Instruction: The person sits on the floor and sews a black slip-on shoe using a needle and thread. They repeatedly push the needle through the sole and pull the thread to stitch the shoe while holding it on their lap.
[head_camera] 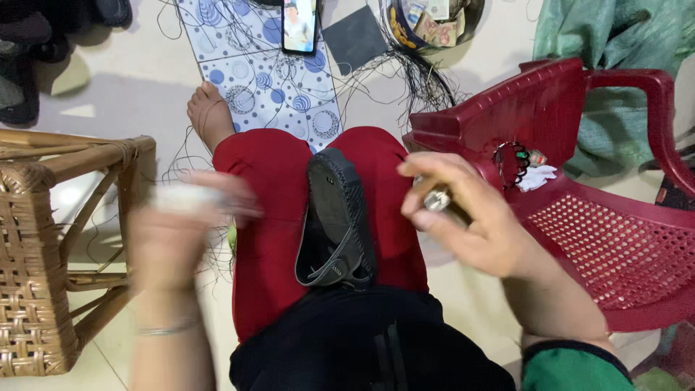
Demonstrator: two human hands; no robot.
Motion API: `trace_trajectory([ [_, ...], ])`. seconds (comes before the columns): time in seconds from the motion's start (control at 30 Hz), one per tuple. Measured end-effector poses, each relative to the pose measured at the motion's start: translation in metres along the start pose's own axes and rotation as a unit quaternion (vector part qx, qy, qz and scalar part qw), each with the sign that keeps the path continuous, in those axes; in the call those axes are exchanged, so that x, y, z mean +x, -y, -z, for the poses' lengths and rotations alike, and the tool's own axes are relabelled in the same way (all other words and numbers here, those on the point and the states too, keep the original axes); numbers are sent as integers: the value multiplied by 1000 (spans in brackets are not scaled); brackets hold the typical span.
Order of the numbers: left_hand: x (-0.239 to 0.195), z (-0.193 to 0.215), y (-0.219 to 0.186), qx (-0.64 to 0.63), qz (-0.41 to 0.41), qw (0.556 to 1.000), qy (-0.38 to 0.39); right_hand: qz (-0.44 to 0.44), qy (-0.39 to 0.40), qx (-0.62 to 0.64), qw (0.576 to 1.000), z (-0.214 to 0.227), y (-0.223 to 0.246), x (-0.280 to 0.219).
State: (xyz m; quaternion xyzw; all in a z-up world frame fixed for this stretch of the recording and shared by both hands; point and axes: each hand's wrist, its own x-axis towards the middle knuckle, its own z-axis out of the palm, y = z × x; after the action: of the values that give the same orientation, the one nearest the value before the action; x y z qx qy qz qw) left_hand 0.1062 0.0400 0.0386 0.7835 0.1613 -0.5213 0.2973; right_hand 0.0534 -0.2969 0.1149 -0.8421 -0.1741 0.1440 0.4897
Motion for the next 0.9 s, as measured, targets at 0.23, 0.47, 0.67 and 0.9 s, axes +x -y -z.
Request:
trace_trajectory([
  [0.23, 115, 4, 233, 277, -37, 829, -484, -25, 140, -222, 965, -11, -38, -36],
  [0.47, 28, -35, 5, -29, -537, 785, -307, 33, 155, -336, 928, -28, -35, -20],
  [0.67, 44, -50, -54, 129, -629, 749, -167, -18, 200, -468, 861, -32, -10, -12],
  [0.9, 58, -53, -51, 98, -646, 735, -183, -7, 185, -381, 906, -41, -14, 17],
])
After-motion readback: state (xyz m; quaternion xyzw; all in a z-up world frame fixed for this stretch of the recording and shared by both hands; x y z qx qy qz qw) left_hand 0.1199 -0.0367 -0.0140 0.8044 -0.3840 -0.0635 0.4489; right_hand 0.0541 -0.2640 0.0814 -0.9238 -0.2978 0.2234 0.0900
